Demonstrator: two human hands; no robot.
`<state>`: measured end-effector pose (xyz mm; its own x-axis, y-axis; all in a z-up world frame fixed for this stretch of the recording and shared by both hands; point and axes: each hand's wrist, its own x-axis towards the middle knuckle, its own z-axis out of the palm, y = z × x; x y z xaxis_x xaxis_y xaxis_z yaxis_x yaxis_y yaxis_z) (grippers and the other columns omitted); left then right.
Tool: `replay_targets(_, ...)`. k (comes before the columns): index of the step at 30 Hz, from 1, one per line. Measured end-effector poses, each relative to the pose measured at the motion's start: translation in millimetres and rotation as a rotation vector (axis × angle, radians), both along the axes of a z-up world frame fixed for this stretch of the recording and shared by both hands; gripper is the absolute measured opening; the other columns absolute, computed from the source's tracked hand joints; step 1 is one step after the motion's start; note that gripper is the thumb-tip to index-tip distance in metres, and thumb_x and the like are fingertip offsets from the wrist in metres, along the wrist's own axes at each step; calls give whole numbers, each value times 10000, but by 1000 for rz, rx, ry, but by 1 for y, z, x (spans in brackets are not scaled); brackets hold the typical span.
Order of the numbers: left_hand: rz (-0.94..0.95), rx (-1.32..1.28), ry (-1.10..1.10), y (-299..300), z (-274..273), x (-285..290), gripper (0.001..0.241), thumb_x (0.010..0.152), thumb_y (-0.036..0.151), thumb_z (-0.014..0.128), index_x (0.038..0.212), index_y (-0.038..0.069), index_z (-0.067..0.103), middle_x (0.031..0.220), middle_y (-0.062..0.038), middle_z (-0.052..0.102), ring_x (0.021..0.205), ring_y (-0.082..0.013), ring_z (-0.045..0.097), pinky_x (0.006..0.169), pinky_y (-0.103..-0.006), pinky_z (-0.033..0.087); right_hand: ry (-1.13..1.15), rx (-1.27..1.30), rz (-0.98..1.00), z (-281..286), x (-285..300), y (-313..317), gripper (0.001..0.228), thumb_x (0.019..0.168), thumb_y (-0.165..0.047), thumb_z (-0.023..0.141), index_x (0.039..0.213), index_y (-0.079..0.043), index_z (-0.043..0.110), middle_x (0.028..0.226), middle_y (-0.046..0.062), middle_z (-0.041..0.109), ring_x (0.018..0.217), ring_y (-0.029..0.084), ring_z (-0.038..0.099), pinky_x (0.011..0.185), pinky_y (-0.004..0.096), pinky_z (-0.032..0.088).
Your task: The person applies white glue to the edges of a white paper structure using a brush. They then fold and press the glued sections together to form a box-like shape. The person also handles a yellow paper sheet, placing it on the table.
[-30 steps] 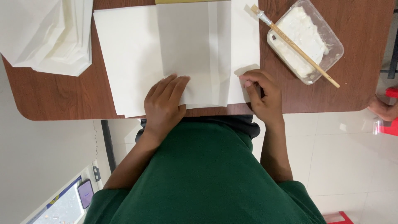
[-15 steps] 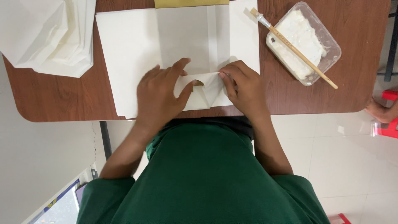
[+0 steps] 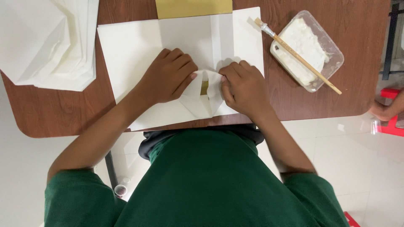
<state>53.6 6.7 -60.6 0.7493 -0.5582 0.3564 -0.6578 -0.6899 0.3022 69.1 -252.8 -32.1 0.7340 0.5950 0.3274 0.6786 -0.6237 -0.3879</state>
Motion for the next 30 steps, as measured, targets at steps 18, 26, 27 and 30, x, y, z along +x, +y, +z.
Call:
replay_targets(18, 94, -22, -5, -8, -17, 31, 219, 1113, 226, 468, 1020, 125, 638, 1018, -40, 579, 1082, -237, 530, 851, -382, 449, -62, 20, 103, -32, 45, 39, 253, 1086, -216, 483, 933, -131, 666, 721, 34, 575, 676, 213, 556, 583, 321, 408)
replay_targets(26, 210, -1, -63, -7, -21, 28, 227, 1076, 232, 545, 897, 144, 654, 1014, -30, 541, 1095, -243, 493, 867, -393, 404, -32, -15, 63, -27, 45, 42, 189, 1063, -204, 538, 982, -98, 671, 721, 49, 552, 645, 214, 544, 577, 309, 410)
replay_targets(27, 210, 9, -72, -6, -21, 29, 240, 1072, 243, 557, 875, 146, 654, 1011, -28, 536, 1095, -240, 488, 872, -392, 396, -18, -20, 52, -26, 45, 43, 171, 1056, -206, 559, 995, -94, 674, 726, 49, 560, 645, 214, 551, 578, 310, 412)
replay_targets(30, 219, 25, -87, -5, -22, 31, 224, 1057, 265, 587, 877, 155, 661, 1014, -26, 537, 1107, -238, 489, 882, -396, 391, 22, -27, 28, -25, 47, 44, 147, 1043, -208, 601, 1027, -80, 671, 726, 58, 568, 630, 217, 559, 576, 312, 419)
